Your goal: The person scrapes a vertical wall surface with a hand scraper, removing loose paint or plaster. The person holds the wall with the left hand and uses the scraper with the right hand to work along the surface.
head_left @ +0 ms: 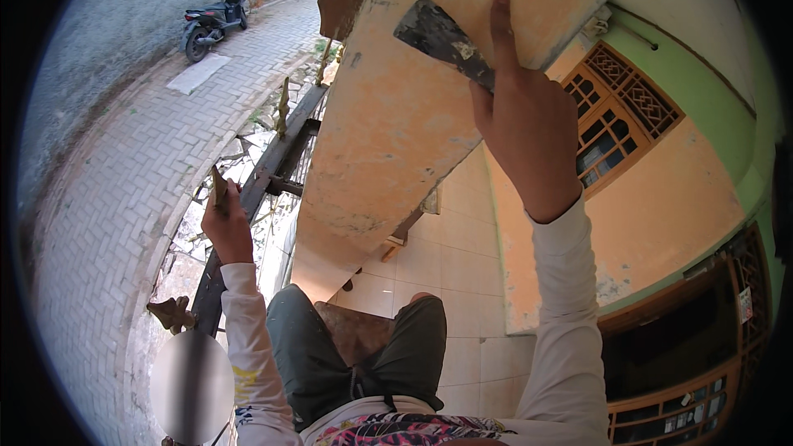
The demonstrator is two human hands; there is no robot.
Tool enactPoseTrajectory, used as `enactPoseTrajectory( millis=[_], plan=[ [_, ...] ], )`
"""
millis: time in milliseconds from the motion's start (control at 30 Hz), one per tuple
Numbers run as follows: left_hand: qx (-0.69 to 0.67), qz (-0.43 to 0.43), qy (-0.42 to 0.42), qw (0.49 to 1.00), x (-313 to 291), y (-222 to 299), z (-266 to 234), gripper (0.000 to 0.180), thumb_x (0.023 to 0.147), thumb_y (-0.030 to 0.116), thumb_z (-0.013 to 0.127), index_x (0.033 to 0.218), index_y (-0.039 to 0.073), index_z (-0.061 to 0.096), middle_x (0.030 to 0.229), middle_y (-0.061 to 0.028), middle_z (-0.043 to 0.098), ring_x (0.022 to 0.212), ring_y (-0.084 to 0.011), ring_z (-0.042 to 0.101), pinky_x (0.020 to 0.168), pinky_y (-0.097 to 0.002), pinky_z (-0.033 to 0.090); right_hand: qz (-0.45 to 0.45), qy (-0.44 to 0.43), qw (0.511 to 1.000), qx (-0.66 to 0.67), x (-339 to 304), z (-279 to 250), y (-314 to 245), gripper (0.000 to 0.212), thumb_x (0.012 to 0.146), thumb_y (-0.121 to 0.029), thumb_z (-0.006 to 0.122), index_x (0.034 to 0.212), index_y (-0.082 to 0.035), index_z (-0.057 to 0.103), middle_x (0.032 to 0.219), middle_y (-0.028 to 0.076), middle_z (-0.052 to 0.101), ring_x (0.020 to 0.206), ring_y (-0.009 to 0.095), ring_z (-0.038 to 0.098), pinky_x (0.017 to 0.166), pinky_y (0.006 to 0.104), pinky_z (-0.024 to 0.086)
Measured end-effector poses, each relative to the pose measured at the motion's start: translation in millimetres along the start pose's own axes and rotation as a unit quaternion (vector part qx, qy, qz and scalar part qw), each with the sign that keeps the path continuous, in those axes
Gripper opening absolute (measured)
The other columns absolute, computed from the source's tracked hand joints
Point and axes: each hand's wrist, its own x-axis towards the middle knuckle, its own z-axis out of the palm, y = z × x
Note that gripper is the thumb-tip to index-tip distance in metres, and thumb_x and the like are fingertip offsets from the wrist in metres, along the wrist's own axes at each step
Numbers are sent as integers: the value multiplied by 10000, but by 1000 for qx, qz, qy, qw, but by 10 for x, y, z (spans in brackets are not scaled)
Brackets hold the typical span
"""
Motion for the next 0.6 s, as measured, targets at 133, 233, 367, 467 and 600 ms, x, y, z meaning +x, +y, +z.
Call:
enactPoseTrajectory(
  millis=[133,233,367,467,600],
  plan=[
    [24,11,-5,1000,32,-42,-5,260,993,186,639,1058,-57,700,843,-53,712,698,-78,589,603,-261,474,-6,21,1000,-12,-4,36,12,870,889,-197,682,1593,-92,181,562,80,581,470,230,605,436,331,471],
    [26,38,-2,999,33,-14,11,270,986,199,649,1042,-60,703,834,-53,719,659,-79,589,586,-263,468,1,15,1000,0,-23,46,3,857,890,-206,679,1592,-111,197,575,94,592,486,246,620,441,338,479],
    [60,24,13,998,-4,9,1,324,981,278,647,927,-29,736,749,-54,716,555,-80,566,555,-261,442,-26,88,996,9,-44,79,40,764,854,-234,705,1505,-69,341,570,101,615,471,275,624,436,369,512],
    [43,18,18,999,8,-32,-53,326,981,282,648,929,-28,737,743,-49,711,554,-79,564,554,-261,441,32,-85,996,-6,38,-162,-63,500,910,-169,614,1385,-60,503,724,154,641,634,323,650,569,438,533],
    [41,11,12,999,1,-9,-10,320,985,274,644,919,-28,728,739,-35,703,561,-75,564,553,-260,441,-15,75,997,5,-27,46,0,777,861,-236,702,1518,-71,322,568,102,614,487,274,635,446,362,517]
  ],
)
